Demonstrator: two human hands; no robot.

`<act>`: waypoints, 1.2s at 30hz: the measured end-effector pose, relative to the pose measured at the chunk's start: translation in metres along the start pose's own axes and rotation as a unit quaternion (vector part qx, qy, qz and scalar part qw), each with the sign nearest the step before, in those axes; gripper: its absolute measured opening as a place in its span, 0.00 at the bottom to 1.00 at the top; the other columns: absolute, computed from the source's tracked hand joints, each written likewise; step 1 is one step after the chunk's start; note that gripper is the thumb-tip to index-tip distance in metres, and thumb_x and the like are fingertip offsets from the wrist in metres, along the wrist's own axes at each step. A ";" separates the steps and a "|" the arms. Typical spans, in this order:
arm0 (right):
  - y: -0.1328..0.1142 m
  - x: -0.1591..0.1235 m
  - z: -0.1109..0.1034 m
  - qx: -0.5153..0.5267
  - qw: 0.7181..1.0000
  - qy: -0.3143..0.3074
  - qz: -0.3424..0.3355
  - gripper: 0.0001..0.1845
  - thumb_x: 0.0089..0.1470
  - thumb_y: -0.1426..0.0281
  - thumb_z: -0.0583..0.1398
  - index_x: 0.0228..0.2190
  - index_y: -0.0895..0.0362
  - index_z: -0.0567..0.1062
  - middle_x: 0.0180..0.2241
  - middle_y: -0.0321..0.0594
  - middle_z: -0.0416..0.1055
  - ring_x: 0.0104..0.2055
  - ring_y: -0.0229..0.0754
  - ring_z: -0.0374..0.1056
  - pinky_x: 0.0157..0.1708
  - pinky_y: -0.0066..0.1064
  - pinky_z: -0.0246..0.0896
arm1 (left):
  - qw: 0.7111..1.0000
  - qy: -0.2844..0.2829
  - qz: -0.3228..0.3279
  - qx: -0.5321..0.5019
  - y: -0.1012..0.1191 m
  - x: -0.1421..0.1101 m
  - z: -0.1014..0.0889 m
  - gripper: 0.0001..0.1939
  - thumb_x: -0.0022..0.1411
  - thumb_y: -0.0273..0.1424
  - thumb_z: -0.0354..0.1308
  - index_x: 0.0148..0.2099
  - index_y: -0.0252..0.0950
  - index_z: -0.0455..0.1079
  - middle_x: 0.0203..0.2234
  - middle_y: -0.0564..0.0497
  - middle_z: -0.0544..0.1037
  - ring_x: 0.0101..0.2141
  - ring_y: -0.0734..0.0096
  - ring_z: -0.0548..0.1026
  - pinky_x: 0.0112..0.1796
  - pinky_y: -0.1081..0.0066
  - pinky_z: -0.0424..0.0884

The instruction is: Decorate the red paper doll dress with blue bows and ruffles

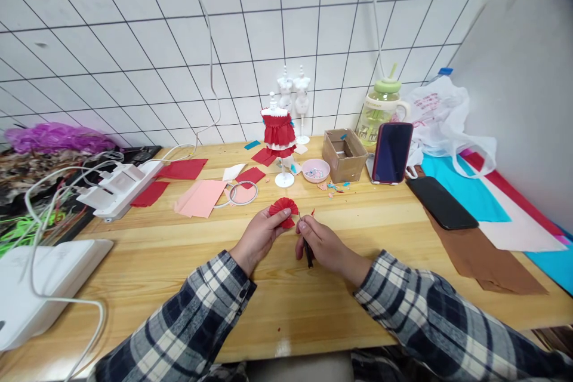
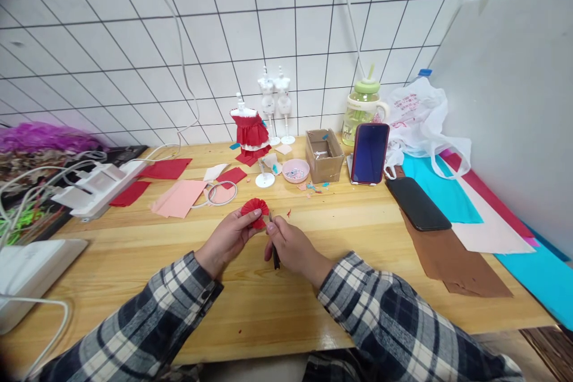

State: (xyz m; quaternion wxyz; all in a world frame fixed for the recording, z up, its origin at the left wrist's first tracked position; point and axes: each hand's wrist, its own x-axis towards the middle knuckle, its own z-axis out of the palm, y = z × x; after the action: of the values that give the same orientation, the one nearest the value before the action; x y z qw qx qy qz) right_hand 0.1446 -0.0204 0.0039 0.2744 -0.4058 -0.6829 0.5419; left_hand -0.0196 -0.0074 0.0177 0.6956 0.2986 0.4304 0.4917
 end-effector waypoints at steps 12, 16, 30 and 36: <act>0.000 0.000 0.000 0.009 1.000 0.009 -0.016 0.17 0.65 0.56 0.42 0.32 0.53 0.58 0.20 0.32 0.72 0.22 0.35 0.65 0.25 0.27 0.57 | 0.998 -0.053 0.006 0.023 0.001 0.000 0.000 0.08 0.51 0.30 0.67 0.33 0.30 0.75 0.29 0.48 0.79 0.31 0.73 0.74 0.38 0.74 0.70; 0.001 0.001 0.001 0.004 1.000 0.017 -0.017 0.17 0.65 0.56 0.42 0.32 0.53 0.58 0.20 0.31 0.71 0.21 0.35 0.64 0.24 0.27 0.57 | 0.998 -0.050 0.005 0.022 0.002 -0.002 0.002 0.08 0.50 0.29 0.67 0.33 0.30 0.76 0.29 0.48 0.79 0.32 0.72 0.75 0.38 0.73 0.70; 0.001 0.001 0.001 -0.019 0.999 0.031 -0.023 0.15 0.65 0.58 0.42 0.32 0.53 0.59 0.19 0.30 0.69 0.22 0.36 0.65 0.26 0.27 0.58 | 0.999 -0.046 0.000 0.016 0.002 -0.002 0.003 0.08 0.50 0.28 0.68 0.33 0.30 0.76 0.30 0.48 0.80 0.32 0.73 0.75 0.39 0.74 0.69; 0.002 0.003 -0.001 0.014 0.996 0.086 -0.009 0.16 0.65 0.57 0.42 0.30 0.53 0.58 0.19 0.30 0.67 0.21 0.36 0.63 0.24 0.27 0.57 | 1.000 -0.025 -0.004 0.009 0.001 -0.001 0.000 0.09 0.50 0.29 0.68 0.34 0.31 0.76 0.30 0.49 0.79 0.31 0.74 0.74 0.36 0.75 0.69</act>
State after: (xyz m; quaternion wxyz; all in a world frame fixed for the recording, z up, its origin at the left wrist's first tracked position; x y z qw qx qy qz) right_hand 0.1445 -0.0175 0.0021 0.3426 -0.4408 -0.6530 0.5117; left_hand -0.0198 -0.0076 0.0187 0.7052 0.3157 0.4185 0.4773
